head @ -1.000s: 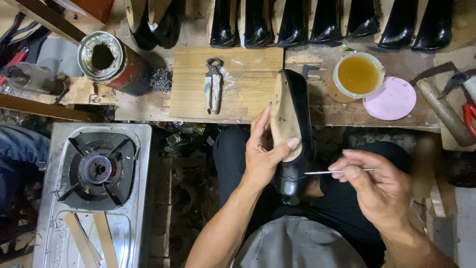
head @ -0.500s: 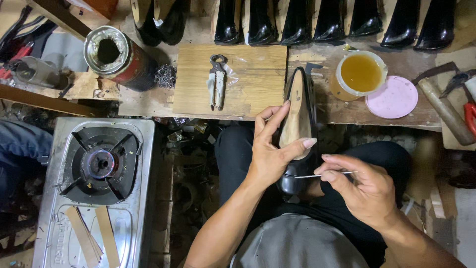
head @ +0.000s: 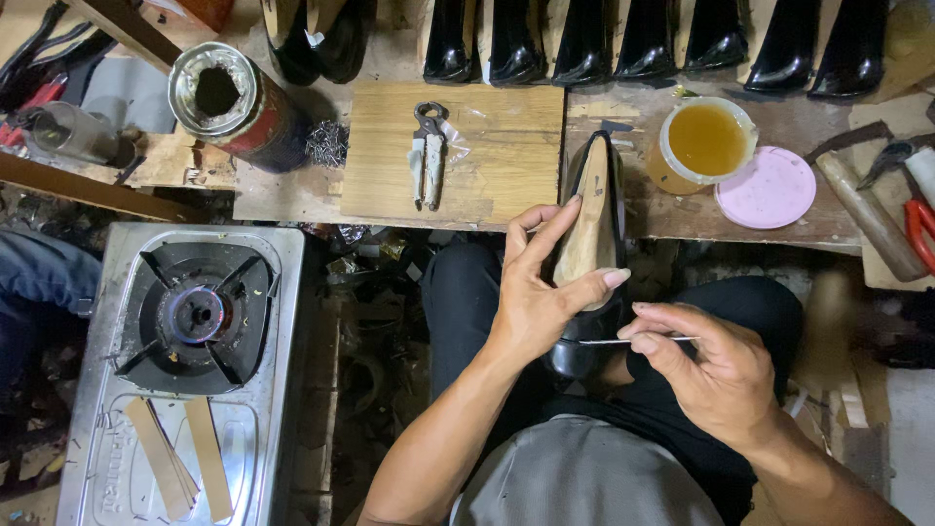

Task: The person repeatedly applies a yellow liquid to the sole of a black high-heeled shoe using fingers and a small metal tool, then places the shoe on a shelf. The process is repeated for multiple shoes in a workshop setting.

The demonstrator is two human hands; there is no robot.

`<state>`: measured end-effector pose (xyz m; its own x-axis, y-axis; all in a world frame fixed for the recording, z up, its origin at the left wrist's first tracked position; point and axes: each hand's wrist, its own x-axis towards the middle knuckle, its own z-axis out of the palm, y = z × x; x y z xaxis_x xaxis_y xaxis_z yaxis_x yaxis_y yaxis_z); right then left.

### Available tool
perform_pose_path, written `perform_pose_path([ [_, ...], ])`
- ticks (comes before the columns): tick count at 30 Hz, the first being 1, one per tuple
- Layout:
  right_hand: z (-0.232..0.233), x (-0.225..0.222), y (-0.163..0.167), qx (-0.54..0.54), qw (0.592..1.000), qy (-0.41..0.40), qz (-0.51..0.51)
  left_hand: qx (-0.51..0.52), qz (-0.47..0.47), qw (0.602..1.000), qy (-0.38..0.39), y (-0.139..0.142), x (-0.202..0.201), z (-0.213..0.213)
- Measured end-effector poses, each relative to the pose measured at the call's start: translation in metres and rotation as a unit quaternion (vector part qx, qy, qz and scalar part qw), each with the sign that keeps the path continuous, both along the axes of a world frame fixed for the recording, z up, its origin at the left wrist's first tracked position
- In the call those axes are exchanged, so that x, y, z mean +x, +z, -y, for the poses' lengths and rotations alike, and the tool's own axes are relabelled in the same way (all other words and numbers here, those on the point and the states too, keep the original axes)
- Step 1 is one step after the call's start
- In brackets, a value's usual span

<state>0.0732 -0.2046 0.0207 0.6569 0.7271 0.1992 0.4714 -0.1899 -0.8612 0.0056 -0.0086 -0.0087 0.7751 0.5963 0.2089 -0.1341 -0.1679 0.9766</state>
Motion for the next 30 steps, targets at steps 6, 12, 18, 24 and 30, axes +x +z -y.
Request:
perform_pose_path([
  [6, -0.003, 0.002, 0.007, 0.011, 0.999, 0.036, 0.039, 0.009, -0.008, 1.000, -0.007, 0.003, -0.001, 0.001],
  [12, -0.001, 0.003, 0.013, -0.025, 0.999, 0.010, 0.043, -0.012, 0.010, 1.000, -0.008, -0.003, 0.000, 0.003],
  [18, 0.009, 0.037, 0.013, 0.042, 0.995, -0.082, 0.038, -0.018, 0.000, 1.000, 0.010, -0.011, 0.000, -0.004],
  [24, -0.015, 0.126, -0.004, 0.031, 0.981, -0.177, 0.074, -0.077, 0.005, 0.997, 0.003, -0.012, 0.001, -0.004],
  [30, -0.027, 0.160, -0.024, -0.027, 0.974, -0.179, 0.133, -0.062, -0.006, 0.998, 0.011, -0.013, -0.001, -0.006],
])
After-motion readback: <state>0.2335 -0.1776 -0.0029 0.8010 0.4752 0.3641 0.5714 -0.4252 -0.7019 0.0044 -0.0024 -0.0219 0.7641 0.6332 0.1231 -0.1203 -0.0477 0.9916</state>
